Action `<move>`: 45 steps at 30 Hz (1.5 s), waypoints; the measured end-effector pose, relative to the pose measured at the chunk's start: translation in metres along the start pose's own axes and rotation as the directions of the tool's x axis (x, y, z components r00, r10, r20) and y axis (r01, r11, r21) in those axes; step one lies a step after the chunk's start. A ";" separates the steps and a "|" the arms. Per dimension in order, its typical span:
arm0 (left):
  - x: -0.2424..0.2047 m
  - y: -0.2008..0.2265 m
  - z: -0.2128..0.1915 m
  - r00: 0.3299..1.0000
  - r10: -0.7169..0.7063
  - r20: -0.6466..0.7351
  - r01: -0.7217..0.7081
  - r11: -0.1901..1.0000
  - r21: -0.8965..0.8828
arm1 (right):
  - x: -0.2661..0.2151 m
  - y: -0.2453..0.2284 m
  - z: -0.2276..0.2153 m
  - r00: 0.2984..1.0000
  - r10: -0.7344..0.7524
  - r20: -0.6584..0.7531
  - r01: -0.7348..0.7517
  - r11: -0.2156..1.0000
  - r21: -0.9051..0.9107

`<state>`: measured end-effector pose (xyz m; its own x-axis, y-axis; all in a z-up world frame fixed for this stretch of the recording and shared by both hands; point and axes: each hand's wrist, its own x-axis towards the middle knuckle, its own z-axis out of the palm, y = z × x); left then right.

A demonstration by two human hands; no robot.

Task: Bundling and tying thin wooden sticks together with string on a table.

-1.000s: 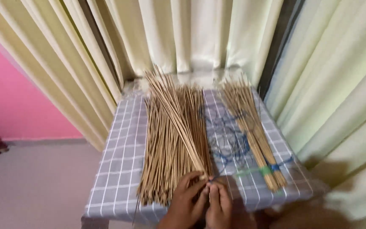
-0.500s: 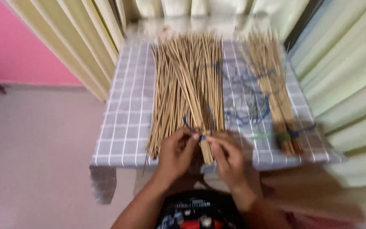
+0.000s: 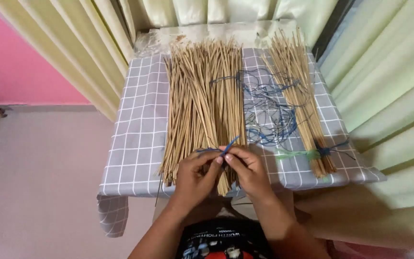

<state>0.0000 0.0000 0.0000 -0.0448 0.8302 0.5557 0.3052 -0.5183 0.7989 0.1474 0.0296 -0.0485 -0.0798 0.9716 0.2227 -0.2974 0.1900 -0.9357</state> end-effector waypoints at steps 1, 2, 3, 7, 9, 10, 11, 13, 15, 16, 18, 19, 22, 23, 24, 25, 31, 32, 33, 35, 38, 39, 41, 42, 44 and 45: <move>0.008 0.004 0.000 1.000 0.030 -0.004 -0.030 0.999 0.031 | 0.005 -0.002 -0.001 0.999 -0.014 0.029 0.014 1.000 0.018; 0.005 0.001 -0.002 0.999 0.044 -0.004 -0.044 0.999 0.029 | 0.004 0.001 -0.002 0.999 -0.028 0.029 0.027 0.999 0.017; 0.003 -0.002 -0.003 0.996 0.056 0.068 -0.063 0.993 0.097 | 0.003 0.003 -0.005 0.999 0.011 0.037 -0.009 0.998 -0.061; -0.001 -0.008 -0.011 0.965 0.061 0.255 -0.127 0.960 0.248 | 0.014 0.012 -0.010 0.997 0.068 0.031 -0.063 0.985 -0.161; 0.006 -0.005 -0.014 0.975 0.018 0.219 -0.064 0.977 0.203 | 0.019 0.016 -0.015 0.997 0.032 0.075 -0.026 0.996 -0.082; 0.004 -0.003 -0.017 0.976 -0.061 0.209 0.028 0.987 0.157 | 0.016 0.022 -0.016 0.994 0.030 0.101 -0.031 0.999 0.008; 0.002 -0.006 -0.020 0.976 -0.058 0.208 0.025 0.987 0.159 | 0.012 0.020 -0.018 0.994 0.027 0.103 -0.028 1.000 0.010; 0.010 -0.011 -0.023 0.872 -0.410 0.269 0.454 0.883 -0.124 | 0.017 0.011 -0.024 0.977 0.006 0.214 0.049 0.967 -0.250; 0.010 -0.034 -0.029 0.849 -0.387 0.360 0.488 0.836 -0.252 | 0.026 -0.009 -0.024 0.904 -0.094 0.417 0.185 0.965 -0.184; 0.005 -0.047 -0.032 0.810 -0.370 0.455 0.547 0.755 -0.360 | 0.024 -0.015 -0.026 0.789 -0.169 0.591 0.278 0.956 -0.098; 0.004 -0.033 -0.038 0.761 -0.397 0.513 0.605 0.720 -0.341 | 0.015 -0.037 -0.021 0.773 -0.151 0.616 0.389 0.880 -0.272; 0.010 -0.027 -0.039 0.729 -0.395 0.559 0.634 0.699 -0.332 | 0.018 -0.050 -0.020 0.744 -0.142 0.653 0.516 0.743 -0.426; 0.008 -0.009 -0.039 0.762 -0.389 0.518 0.531 0.834 -0.154 | 0.011 -0.032 -0.025 0.697 -0.188 0.692 0.684 0.463 -0.563; 0.005 -0.006 -0.037 0.767 -0.383 0.516 0.524 0.837 -0.158 | 0.008 -0.033 -0.019 0.693 -0.190 0.695 0.689 0.456 -0.563; 0.001 -0.004 -0.034 0.805 -0.379 0.457 0.513 0.831 -0.214 | 0.005 -0.033 -0.014 0.636 -0.395 0.663 0.769 0.402 -0.498; -0.004 -0.002 -0.032 0.836 -0.379 0.398 0.499 0.825 -0.264 | 0.000 -0.031 -0.009 0.545 -0.584 0.602 0.836 0.330 -0.438; -0.029 -0.037 -0.023 0.933 0.242 0.267 -0.310 0.918 0.249 | -0.006 -0.033 -0.003 0.559 -0.641 0.526 0.829 0.434 -0.352; -0.026 -0.036 -0.017 0.936 0.228 0.268 -0.295 0.923 0.245 | -0.001 -0.032 -0.007 0.571 -0.630 0.526 0.821 0.446 -0.356; -0.026 -0.033 -0.014 0.923 0.271 0.272 -0.350 0.886 0.305 | -0.002 -0.029 -0.009 0.566 -0.621 0.541 0.824 0.434 -0.364; -0.024 -0.027 -0.011 0.909 0.302 0.287 -0.395 0.844 0.363 | -0.004 -0.032 -0.011 0.571 -0.608 0.551 0.821 0.433 -0.373; -0.013 -0.009 -0.018 0.913 0.338 0.230 -0.408 0.796 0.448 | 0.002 -0.042 -0.009 0.532 -0.639 0.556 0.846 0.379 -0.375; -0.013 0.002 -0.019 0.922 0.312 0.230 -0.382 0.835 0.396 | 0.002 -0.040 -0.012 0.522 -0.625 0.580 0.852 0.356 -0.384; -0.012 0.010 -0.021 0.933 0.272 0.235 -0.341 0.876 0.340 | 0.003 -0.030 -0.016 0.526 -0.601 0.602 0.850 0.345 -0.398; -0.011 0.007 -0.021 0.948 0.206 0.242 -0.277 0.908 0.314 | 0.004 -0.023 -0.017 0.500 -0.624 0.601 0.863 0.299 -0.407; -0.009 -0.001 -0.020 0.963 0.117 0.244 -0.184 0.944 0.274 | 0.007 -0.019 -0.020 0.489 -0.622 0.611 0.866 0.267 -0.422; -0.008 -0.006 -0.022 0.952 0.146 0.269 -0.207 0.954 0.216 | 0.006 -0.020 -0.019 0.465 -0.668 0.581 0.879 0.267 -0.396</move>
<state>-0.0227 -0.0083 -0.0036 0.2574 0.7701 0.5836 0.5056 -0.6220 0.5978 0.1709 0.0339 -0.0338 -0.3916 0.2431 0.8875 0.2269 0.9602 -0.1629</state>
